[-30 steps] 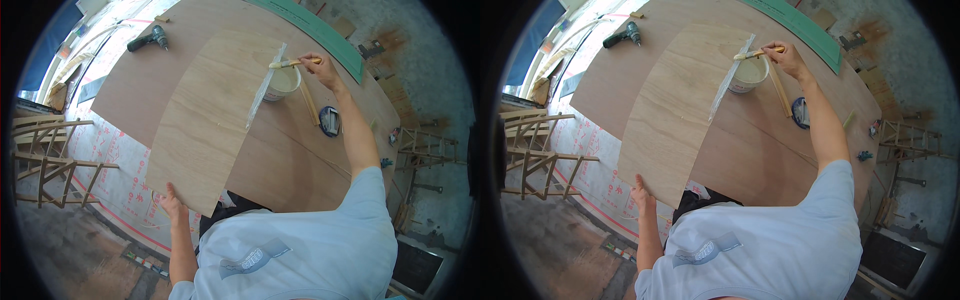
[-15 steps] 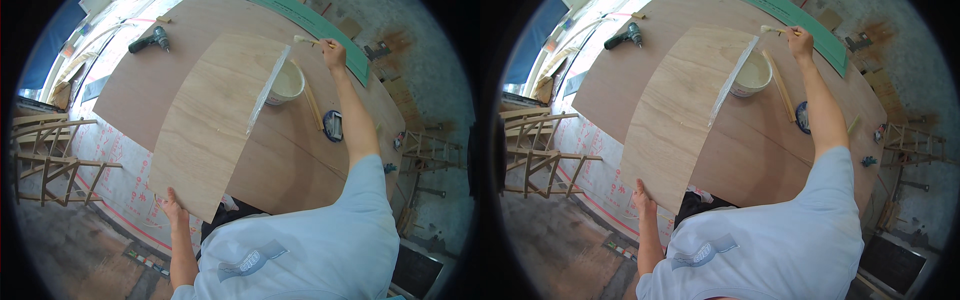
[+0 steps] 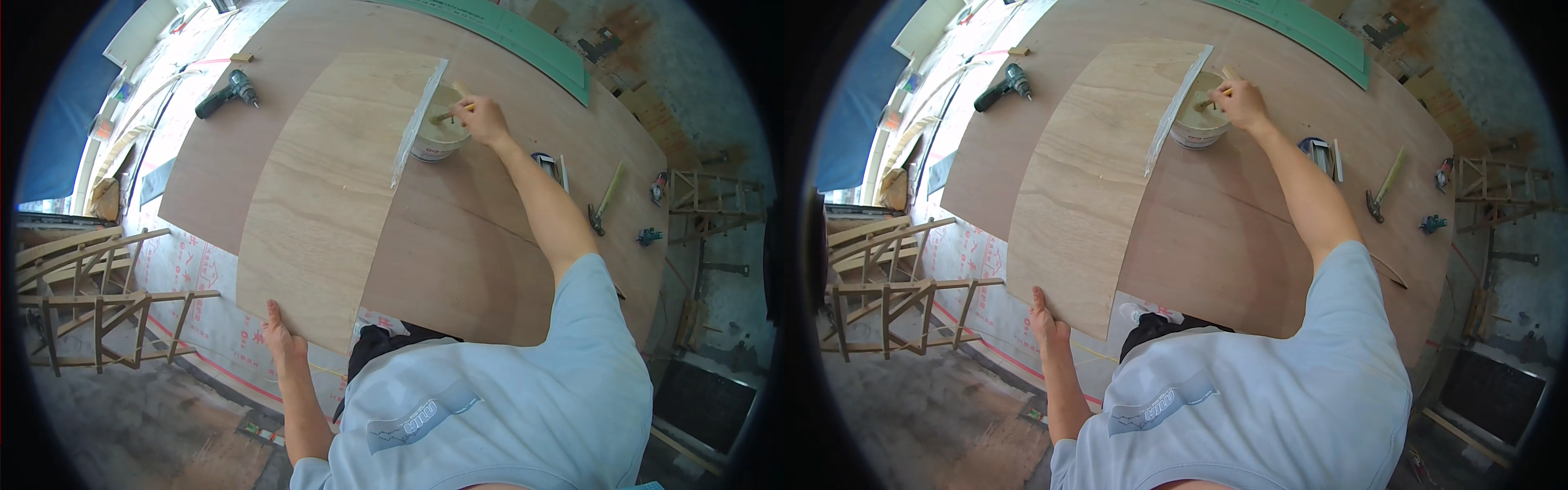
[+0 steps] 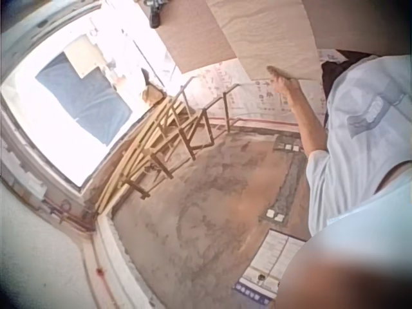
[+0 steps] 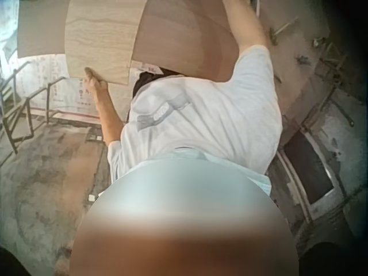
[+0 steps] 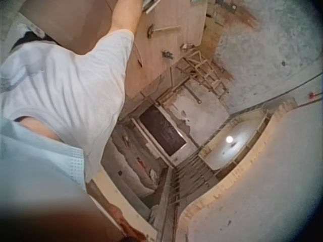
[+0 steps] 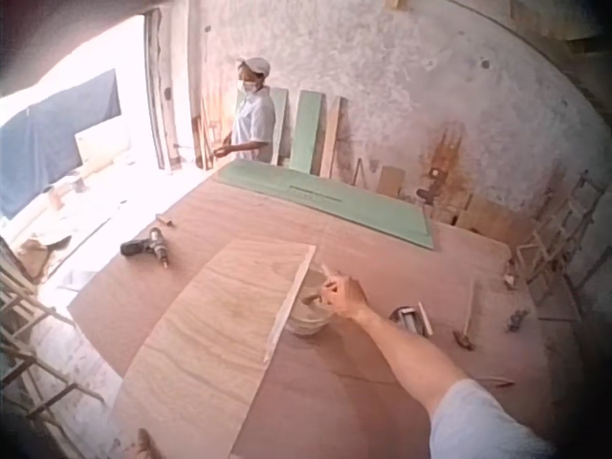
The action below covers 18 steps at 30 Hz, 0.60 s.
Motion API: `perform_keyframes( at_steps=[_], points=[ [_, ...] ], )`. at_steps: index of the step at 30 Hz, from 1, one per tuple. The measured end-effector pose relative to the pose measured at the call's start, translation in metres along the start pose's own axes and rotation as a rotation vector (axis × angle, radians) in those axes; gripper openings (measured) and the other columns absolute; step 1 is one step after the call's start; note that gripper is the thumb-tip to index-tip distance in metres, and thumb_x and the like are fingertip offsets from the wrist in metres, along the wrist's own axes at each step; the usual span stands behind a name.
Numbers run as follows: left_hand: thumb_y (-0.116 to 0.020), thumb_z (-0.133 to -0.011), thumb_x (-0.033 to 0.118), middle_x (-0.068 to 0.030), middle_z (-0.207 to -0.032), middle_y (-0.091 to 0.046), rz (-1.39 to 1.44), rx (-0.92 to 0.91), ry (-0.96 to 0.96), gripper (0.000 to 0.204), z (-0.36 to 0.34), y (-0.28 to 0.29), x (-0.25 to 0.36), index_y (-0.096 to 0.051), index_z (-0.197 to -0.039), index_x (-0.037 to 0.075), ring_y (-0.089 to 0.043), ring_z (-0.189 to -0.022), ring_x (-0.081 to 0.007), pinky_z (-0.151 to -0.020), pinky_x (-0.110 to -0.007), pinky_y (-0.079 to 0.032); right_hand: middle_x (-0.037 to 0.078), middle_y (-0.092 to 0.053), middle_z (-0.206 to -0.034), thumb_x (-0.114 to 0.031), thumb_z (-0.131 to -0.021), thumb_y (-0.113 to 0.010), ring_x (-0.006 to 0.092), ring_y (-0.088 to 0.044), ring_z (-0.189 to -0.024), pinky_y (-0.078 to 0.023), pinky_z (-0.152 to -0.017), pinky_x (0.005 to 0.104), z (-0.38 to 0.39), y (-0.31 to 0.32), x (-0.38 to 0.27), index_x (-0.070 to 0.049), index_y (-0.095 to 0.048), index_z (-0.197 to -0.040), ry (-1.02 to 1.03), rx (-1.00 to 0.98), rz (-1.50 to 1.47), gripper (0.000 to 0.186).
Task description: Applying glue to a plywood panel and then using a nail gun to fix it to the ceiling structure.
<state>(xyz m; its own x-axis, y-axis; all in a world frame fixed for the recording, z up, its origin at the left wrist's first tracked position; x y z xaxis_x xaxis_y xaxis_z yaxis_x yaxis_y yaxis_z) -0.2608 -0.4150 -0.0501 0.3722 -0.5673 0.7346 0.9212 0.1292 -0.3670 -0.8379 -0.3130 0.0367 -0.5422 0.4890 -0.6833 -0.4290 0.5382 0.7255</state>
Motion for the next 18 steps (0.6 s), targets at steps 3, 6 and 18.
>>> perform_keyframes(
  at_steps=[3, 6, 18],
  points=[
    [-0.068, -0.094, 0.021, -0.0114, -0.127, -0.061, 0.015, -0.049, -0.02, 0.048, 0.008, -0.003, 0.018, -0.048, -0.134, 0.002, -0.061, -0.113, -0.027, -0.097, -0.042, -0.053, 0.002, -0.065, -0.061, -0.032, -0.09, -0.069, 0.0147, -0.06, -0.053, -0.048, -0.053, 0.0308, 0.005, 0.027, 0.029, -0.007, -0.07, -0.082, -0.112, 0.206, -0.23, 0.026],
    [-0.066, -0.095, 0.021, -0.0122, -0.126, -0.061, 0.037, -0.101, -0.032, 0.046, 0.017, -0.013, 0.039, -0.048, -0.134, 0.003, -0.062, -0.111, -0.0274, -0.095, -0.043, -0.055, 0.001, -0.06, -0.06, -0.031, -0.092, -0.066, 0.0144, -0.053, -0.049, -0.044, -0.048, 0.0304, 0.031, 0.031, 0.069, -0.009, -0.065, -0.082, -0.36, 0.314, -0.923, 0.024],
    [-0.058, -0.099, 0.022, -0.0164, -0.132, -0.058, 0.114, -0.194, 0.028, 0.052, 0.037, -0.043, 0.07, -0.039, -0.143, 0.002, -0.061, -0.116, -0.0304, -0.099, -0.045, -0.052, 0.008, -0.066, -0.093, -0.015, -0.096, -0.063, 0.0155, -0.061, -0.082, -0.048, -0.068, 0.025, 0.107, -0.014, 0.072, -0.008, -0.065, -0.105, -0.221, -0.045, -1.586, 0.012]
  ],
)
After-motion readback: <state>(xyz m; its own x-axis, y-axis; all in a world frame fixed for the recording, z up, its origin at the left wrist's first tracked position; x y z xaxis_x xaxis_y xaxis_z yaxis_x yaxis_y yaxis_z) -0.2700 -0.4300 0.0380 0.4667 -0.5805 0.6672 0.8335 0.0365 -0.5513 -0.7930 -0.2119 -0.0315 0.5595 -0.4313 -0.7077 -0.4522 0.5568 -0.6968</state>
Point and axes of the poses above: each hand's wrist, its own z-axis away from the middle knuckle, its own y-axis out of the back of the hand, x = y × z, the point moved 6 cm from there along -z, towards the middle knuckle
